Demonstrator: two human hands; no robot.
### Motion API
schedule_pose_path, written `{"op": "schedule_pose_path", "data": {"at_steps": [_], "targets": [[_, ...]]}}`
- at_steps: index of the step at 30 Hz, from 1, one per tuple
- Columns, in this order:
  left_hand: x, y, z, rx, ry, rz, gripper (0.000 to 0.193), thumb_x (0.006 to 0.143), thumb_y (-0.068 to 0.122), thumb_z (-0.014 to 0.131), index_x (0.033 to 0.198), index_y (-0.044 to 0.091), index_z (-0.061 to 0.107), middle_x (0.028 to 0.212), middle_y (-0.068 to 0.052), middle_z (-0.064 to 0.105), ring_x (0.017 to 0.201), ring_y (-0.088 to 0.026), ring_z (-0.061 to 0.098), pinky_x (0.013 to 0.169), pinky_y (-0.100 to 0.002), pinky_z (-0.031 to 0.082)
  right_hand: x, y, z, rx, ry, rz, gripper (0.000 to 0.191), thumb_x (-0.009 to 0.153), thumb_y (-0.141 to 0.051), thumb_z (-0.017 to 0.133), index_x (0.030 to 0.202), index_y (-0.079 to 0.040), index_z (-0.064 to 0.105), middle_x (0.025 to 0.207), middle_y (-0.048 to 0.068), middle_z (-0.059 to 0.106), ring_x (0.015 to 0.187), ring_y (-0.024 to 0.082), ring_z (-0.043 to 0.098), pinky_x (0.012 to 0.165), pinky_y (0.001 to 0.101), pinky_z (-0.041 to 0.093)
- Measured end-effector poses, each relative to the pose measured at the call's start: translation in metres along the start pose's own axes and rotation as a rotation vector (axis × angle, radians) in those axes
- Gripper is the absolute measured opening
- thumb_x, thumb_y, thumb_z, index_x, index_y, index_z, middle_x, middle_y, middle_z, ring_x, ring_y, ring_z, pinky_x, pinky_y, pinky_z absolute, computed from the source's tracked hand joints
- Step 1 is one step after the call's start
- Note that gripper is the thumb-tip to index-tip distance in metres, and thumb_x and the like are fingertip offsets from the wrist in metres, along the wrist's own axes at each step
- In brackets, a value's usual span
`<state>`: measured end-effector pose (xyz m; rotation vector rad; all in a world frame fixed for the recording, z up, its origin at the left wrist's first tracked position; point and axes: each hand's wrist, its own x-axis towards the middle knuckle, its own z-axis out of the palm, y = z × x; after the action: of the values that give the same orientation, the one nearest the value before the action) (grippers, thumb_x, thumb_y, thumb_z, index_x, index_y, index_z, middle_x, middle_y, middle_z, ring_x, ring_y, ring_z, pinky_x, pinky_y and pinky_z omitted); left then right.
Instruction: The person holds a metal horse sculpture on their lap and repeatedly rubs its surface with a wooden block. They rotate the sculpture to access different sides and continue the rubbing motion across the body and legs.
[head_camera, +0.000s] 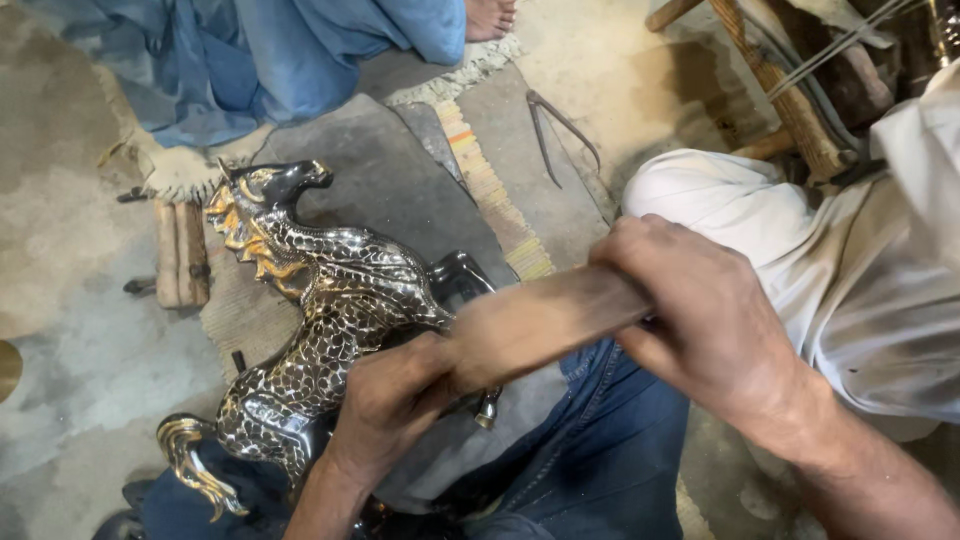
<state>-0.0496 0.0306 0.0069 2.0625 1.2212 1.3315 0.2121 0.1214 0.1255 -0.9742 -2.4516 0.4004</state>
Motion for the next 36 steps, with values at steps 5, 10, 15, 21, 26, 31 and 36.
{"op": "schedule_pose_path", "data": {"at_steps": [5, 10, 15, 21, 26, 31, 36], "targets": [[0.0, 0.002, 0.001, -0.08, -0.017, -0.085, 0.035, 0.082, 0.004, 0.08, 0.114, 0.006, 0.068, 0.092, -0.004, 0.075, 0.077, -0.017, 0.077, 0.064, -0.029, 0.061, 0.0, -0.002, 0.002, -0.165, 0.04, -0.196, 0.041, 0.068, -0.009, 0.076, 0.106, -0.007, 0.061, 0.098, 0.008, 0.064, 0.09, 0.026, 0.063, 0.079, 0.0395, 0.048], [-0.002, -0.004, 0.003, -0.067, -0.017, -0.026, 0.028, 0.084, 0.008, 0.08, 0.109, 0.007, 0.066, 0.091, -0.004, 0.074, 0.079, -0.016, 0.076, 0.067, -0.028, 0.063, 0.003, -0.003, 0.006, -0.43, -0.01, -0.159, 0.031, 0.076, -0.01, 0.075, 0.105, -0.012, 0.064, 0.096, 0.003, 0.065, 0.089, 0.022, 0.062, 0.079, 0.0413, 0.045], [-0.004, -0.007, 0.006, -0.012, -0.019, -0.03, 0.03, 0.083, 0.01, 0.082, 0.109, 0.006, 0.067, 0.091, -0.006, 0.075, 0.079, -0.016, 0.077, 0.067, -0.029, 0.064, 0.001, 0.002, 0.007, -0.629, -0.034, -0.201, 0.036, 0.069, -0.011, 0.071, 0.104, -0.014, 0.064, 0.099, 0.002, 0.069, 0.094, 0.02, 0.064, 0.084, 0.0398, 0.046], [-0.006, -0.006, 0.005, -0.023, 0.022, -0.049, 0.04, 0.073, 0.003, 0.079, 0.111, 0.003, 0.065, 0.105, -0.013, 0.075, 0.09, -0.025, 0.078, 0.073, -0.032, 0.064, -0.004, 0.004, 0.004, -0.094, -0.02, -0.031, 0.032, 0.081, -0.007, 0.073, 0.11, -0.01, 0.06, 0.095, 0.003, 0.063, 0.093, 0.018, 0.062, 0.086, 0.0369, 0.048], [-0.005, -0.005, 0.004, -0.039, 0.0, -0.043, 0.035, 0.077, 0.003, 0.081, 0.11, 0.006, 0.068, 0.105, -0.011, 0.077, 0.091, -0.024, 0.079, 0.077, -0.032, 0.064, 0.005, 0.0, 0.005, -0.242, -0.008, -0.118, 0.028, 0.084, -0.009, 0.075, 0.108, -0.011, 0.06, 0.096, 0.003, 0.065, 0.088, 0.019, 0.062, 0.082, 0.037, 0.048], [-0.005, -0.004, 0.005, -0.093, -0.001, -0.106, 0.039, 0.08, 0.007, 0.083, 0.116, 0.004, 0.068, 0.107, -0.01, 0.078, 0.092, -0.022, 0.08, 0.077, -0.03, 0.066, 0.004, 0.0, 0.002, -0.539, -0.024, -0.182, 0.033, 0.077, -0.014, 0.077, 0.107, -0.013, 0.063, 0.097, 0.002, 0.066, 0.086, 0.021, 0.061, 0.079, 0.0415, 0.046], [-0.011, -0.008, 0.007, -0.071, -0.007, -0.115, 0.035, 0.081, 0.01, 0.084, 0.114, 0.005, 0.071, 0.101, -0.008, 0.079, 0.087, -0.02, 0.08, 0.072, -0.028, 0.066, -0.001, 0.004, 0.004, -0.519, -0.164, -0.09, 0.035, 0.07, -0.007, 0.077, 0.103, -0.014, 0.064, 0.089, 0.004, 0.066, 0.084, 0.021, 0.062, 0.087, 0.0463, 0.047]]}}
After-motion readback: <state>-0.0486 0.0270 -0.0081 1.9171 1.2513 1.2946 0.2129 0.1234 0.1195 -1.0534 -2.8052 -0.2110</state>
